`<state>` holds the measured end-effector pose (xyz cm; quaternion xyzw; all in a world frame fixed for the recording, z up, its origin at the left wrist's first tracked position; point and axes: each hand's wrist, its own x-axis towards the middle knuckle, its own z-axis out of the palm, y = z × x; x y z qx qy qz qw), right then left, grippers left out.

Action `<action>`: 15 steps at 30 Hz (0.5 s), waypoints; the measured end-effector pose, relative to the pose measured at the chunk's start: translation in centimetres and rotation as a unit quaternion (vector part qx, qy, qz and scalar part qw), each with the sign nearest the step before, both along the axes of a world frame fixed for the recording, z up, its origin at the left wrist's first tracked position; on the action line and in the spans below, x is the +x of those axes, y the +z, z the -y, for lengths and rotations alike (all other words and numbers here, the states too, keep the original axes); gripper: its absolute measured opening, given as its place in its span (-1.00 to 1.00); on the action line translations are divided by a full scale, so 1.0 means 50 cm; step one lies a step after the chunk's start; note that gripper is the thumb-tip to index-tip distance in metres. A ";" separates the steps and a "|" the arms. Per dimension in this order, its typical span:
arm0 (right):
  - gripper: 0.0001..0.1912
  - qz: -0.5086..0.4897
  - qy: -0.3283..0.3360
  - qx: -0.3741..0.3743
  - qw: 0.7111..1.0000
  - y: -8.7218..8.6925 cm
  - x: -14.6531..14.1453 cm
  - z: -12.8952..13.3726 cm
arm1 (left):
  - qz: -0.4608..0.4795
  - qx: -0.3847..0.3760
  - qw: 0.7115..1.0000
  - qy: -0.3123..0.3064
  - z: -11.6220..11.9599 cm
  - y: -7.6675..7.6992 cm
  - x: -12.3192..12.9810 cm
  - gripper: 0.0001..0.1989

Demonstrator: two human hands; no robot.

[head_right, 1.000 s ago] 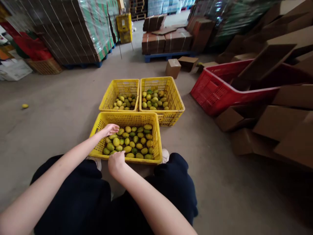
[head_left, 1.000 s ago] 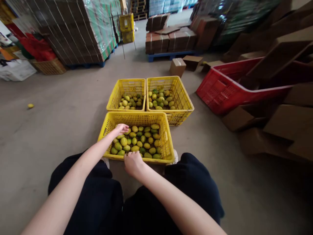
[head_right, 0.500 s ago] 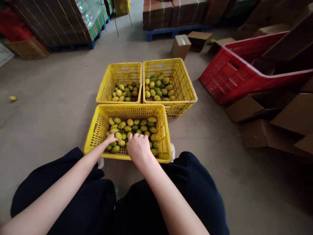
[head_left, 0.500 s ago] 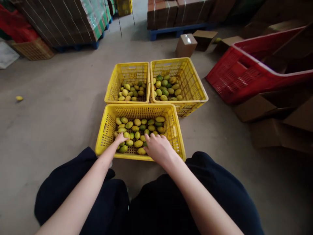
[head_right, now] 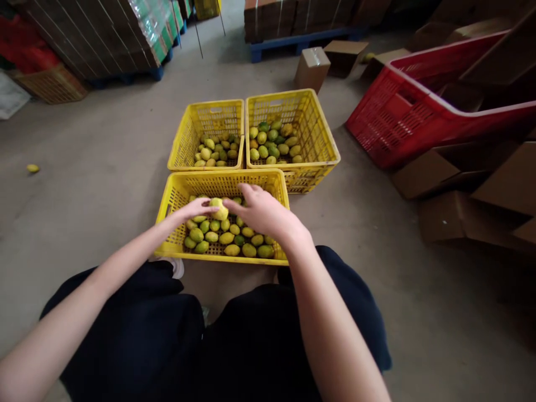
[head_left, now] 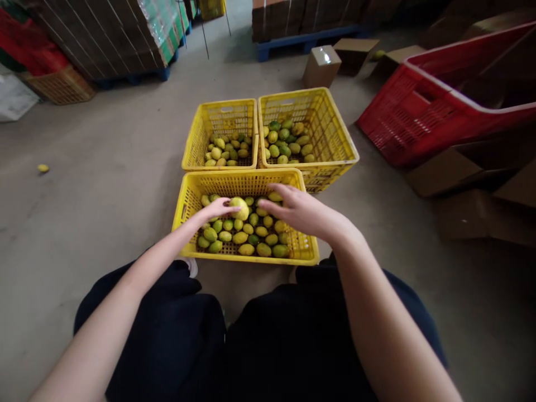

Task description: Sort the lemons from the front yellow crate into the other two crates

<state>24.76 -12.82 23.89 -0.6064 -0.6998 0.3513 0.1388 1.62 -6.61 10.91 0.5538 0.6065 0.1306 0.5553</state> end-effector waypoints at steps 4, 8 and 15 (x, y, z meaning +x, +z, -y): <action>-0.41 -0.268 -0.158 -0.052 0.949 0.005 -0.015 -0.002 | 0.214 -0.064 0.972 -0.077 0.018 0.189 0.034 -0.43; -0.66 -0.448 -0.224 -0.195 0.843 0.003 -0.032 -0.003 | 0.229 0.001 0.973 -0.013 0.022 0.263 0.018 -0.47; -0.83 -0.604 -0.340 -0.214 0.688 -0.001 0.005 0.002 | 0.016 -0.134 0.987 0.092 0.021 -0.016 -0.003 -0.81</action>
